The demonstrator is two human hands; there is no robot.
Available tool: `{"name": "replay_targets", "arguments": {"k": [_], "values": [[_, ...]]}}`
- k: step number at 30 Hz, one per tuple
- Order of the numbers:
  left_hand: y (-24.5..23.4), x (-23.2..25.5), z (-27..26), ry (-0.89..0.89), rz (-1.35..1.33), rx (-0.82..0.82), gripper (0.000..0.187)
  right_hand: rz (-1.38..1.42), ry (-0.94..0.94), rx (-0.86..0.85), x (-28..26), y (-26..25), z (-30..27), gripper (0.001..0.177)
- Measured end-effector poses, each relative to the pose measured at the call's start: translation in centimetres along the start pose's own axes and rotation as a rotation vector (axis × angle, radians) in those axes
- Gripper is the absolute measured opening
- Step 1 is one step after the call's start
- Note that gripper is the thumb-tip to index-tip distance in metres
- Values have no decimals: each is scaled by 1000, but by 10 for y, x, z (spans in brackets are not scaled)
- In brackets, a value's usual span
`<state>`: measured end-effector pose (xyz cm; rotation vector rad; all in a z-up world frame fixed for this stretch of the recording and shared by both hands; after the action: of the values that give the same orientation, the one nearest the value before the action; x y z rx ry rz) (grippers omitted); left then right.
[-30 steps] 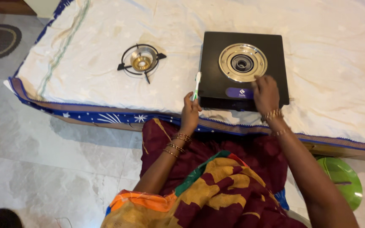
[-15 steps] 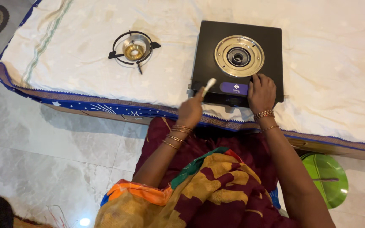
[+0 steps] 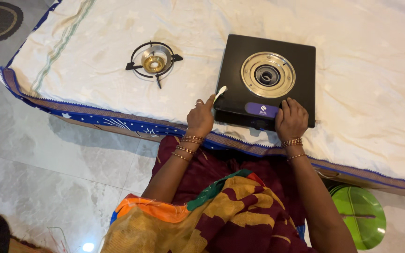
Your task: The person cleans a portable gas stove using a toothbrush. They scrub the underside and sides of the stove, then flip it over to clean the top surface and burner area.
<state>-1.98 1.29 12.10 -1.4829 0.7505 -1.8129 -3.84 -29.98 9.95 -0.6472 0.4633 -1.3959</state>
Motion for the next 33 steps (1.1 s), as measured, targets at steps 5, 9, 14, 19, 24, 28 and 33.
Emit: {"name": "replay_targets", "arguments": {"k": [5, 9, 14, 19, 24, 28, 33], "values": [[20, 17, -11, -1, -97, -126, 50, -33, -7, -8, 2, 5, -3, 30], [53, 54, -43, 174, -152, -195, 57, -14, -8, -21, 3, 5, -5, 31], [55, 69, -34, 173, -112, -299, 57, -20, -23, -34, 3, 2, -2, 32], [33, 26, 27, 44, 0, -130, 57, -37, -31, -31, 3, 3, -3, 32], [25, -6, 71, 2, 22, -24, 47, -32, -26, -24, 1, 1, 0, 32], [31, -8, 58, 8, -11, -69, 51, -28, -25, -20, 0, -1, -1, 33], [19, -4, -8, 110, -39, -208, 64, -24, -26, -15, 1, 0, -1, 31]]}}
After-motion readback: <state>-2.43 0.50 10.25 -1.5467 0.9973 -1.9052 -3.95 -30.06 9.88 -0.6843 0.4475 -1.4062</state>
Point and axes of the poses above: each hand's wrist, its own z-axis towards the middle knuckle, its own y-axis out of the palm, x = y × z, the point moved 1 cm from there along z, towards the middle knuckle, and after that the axes turned 8 degrees about -z, right-handed, at the moved point
